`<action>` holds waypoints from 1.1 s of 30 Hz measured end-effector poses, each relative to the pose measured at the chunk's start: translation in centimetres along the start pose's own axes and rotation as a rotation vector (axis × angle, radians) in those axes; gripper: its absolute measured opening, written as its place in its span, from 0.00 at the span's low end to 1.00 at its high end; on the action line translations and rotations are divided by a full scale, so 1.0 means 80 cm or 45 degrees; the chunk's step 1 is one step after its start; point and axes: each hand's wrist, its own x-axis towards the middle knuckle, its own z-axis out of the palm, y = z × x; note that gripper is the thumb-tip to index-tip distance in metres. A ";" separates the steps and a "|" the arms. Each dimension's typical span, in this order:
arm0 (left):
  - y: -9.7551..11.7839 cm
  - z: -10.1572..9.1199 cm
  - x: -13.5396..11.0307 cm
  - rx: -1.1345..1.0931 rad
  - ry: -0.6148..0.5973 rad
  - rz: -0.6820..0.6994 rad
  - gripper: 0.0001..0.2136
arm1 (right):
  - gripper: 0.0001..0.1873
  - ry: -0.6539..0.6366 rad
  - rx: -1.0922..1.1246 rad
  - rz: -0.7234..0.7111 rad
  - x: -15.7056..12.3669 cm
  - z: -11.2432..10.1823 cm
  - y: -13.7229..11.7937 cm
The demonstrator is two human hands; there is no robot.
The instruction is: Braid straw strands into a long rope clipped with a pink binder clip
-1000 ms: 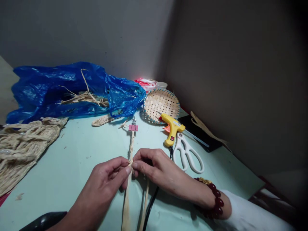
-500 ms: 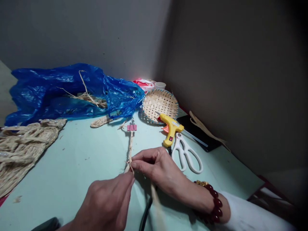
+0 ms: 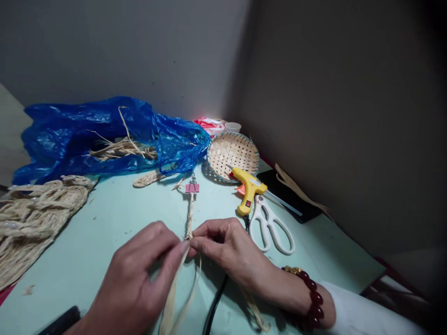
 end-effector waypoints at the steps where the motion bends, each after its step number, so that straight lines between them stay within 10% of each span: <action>1: 0.000 -0.001 0.005 -0.168 -0.057 -0.165 0.11 | 0.08 -0.004 -0.026 -0.019 0.000 -0.001 0.000; 8: -0.016 0.012 0.015 -1.245 -0.411 -0.709 0.10 | 0.11 -0.052 -0.246 -0.093 -0.002 -0.004 -0.001; 24: -0.016 0.022 0.016 -0.941 -0.368 -0.822 0.14 | 0.08 -0.022 -1.503 -0.558 -0.020 -0.002 -0.008; 33: -0.001 0.017 0.019 -0.867 -0.320 -0.802 0.10 | 0.03 0.044 -1.688 -0.606 -0.024 0.013 0.005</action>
